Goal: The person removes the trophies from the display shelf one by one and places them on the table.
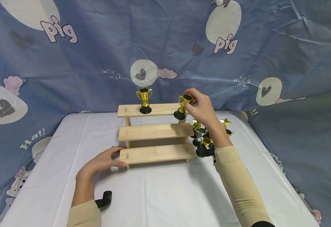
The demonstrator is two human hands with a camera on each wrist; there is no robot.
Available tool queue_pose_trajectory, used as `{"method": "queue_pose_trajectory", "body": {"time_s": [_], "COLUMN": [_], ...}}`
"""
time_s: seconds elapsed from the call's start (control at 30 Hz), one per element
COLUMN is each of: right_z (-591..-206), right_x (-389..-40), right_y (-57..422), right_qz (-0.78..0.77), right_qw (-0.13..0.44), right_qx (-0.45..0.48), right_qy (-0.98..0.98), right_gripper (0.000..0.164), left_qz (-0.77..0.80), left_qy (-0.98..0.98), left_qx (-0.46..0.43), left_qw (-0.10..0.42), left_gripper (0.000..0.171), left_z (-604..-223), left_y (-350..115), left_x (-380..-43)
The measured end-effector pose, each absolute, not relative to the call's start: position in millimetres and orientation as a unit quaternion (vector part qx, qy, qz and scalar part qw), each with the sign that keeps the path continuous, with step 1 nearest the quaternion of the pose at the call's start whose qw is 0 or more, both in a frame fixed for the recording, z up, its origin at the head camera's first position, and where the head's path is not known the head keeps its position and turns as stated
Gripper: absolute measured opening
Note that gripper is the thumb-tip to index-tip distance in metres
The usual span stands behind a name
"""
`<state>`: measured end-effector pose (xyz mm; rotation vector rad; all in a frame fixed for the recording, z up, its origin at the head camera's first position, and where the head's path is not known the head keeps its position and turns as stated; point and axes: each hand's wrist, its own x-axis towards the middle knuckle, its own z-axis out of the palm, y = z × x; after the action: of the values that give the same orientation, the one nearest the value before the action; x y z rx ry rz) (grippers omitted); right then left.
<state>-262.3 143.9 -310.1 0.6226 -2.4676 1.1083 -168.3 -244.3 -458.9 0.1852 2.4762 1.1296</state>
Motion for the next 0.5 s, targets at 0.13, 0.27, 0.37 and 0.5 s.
{"method": "queue_pose_trajectory", "body": {"time_s": [0.13,0.27,0.37,0.5], "right_z": [-312.8,-315.6,-317.0,-317.9], "right_x": [-260.0,-257.4,-256.2,-254.3], "right_y": [148.9,153.7,156.7,160.4], "right_qz": [0.395,0.396,0.395,0.393], "right_qw": [0.178,0.18,0.182,0.18], "right_qx": [0.216,0.215,0.21,0.202], "right_qy": [-0.875,-0.875,-0.876,-0.879], "right_gripper": [0.033,0.033,0.033,0.034], "left_qz": [0.409,0.411,0.409,0.406], "left_qy": [0.886,0.885,0.885,0.887], "left_qx": [0.064,0.065,0.066,0.066], "left_qw": [0.207,0.21,0.212,0.211], "left_gripper": [0.087,0.087,0.088,0.088], "left_z": [-461.0,-461.2,-460.4,-459.8], "left_y": [-245.4,-245.8,-245.8,-246.0], "left_x": [-169.0,-169.3,-169.3,-169.6]}}
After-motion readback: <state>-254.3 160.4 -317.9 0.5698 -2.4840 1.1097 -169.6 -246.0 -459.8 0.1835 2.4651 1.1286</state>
